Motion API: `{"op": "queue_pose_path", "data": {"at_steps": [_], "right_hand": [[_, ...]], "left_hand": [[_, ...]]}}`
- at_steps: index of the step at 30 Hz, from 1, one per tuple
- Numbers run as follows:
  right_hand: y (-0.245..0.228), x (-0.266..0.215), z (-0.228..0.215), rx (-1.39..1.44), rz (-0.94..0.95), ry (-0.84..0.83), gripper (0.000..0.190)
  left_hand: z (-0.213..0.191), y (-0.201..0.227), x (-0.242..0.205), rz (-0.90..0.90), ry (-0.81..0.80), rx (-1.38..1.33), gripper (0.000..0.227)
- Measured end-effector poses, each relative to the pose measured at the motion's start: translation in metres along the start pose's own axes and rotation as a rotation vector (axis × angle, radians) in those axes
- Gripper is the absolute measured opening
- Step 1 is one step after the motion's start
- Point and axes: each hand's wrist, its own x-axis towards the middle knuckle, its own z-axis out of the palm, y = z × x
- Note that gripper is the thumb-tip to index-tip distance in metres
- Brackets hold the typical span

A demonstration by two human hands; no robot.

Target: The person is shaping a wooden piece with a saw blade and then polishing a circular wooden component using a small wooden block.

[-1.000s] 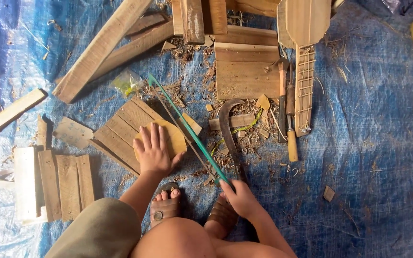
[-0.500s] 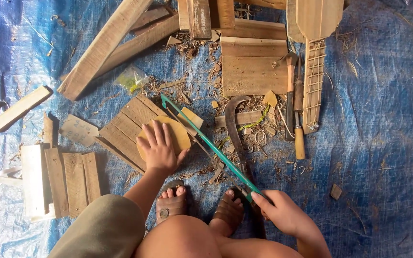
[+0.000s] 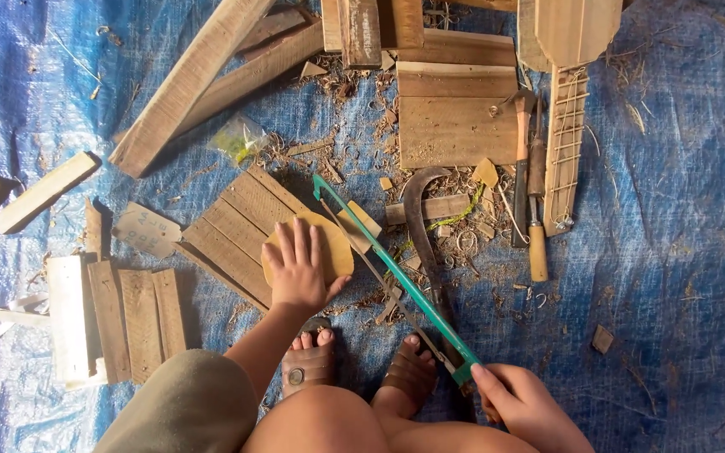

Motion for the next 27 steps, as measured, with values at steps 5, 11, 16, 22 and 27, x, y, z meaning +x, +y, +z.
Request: {"op": "queue_pose_path", "data": {"at_steps": [5, 11, 16, 22, 27], "right_hand": [[-0.019, -0.004, 0.005, -0.064, 0.049, 0.056, 0.051], [-0.023, -0.003, 0.005, -0.036, 0.037, 0.102, 0.054], [-0.024, -0.003, 0.011, -0.104, 0.048, 0.138, 0.054], [0.015, 0.026, 0.041, -0.376, -0.055, 0.195, 0.04], [0.034, 0.059, 0.037, -0.063, -0.259, 0.106, 0.05]], "left_hand": [[0.0, -0.001, 0.0, 0.021, -0.047, -0.034, 0.105], [0.002, 0.0, 0.001, 0.025, -0.044, -0.062, 0.106], [0.004, -0.004, -0.001, 0.035, -0.008, -0.09, 0.106], [-0.002, -0.001, 0.0, 0.169, 0.02, -0.024, 0.12], [-0.002, 0.001, 0.002, 0.077, -0.001, -0.039, 0.114]]}}
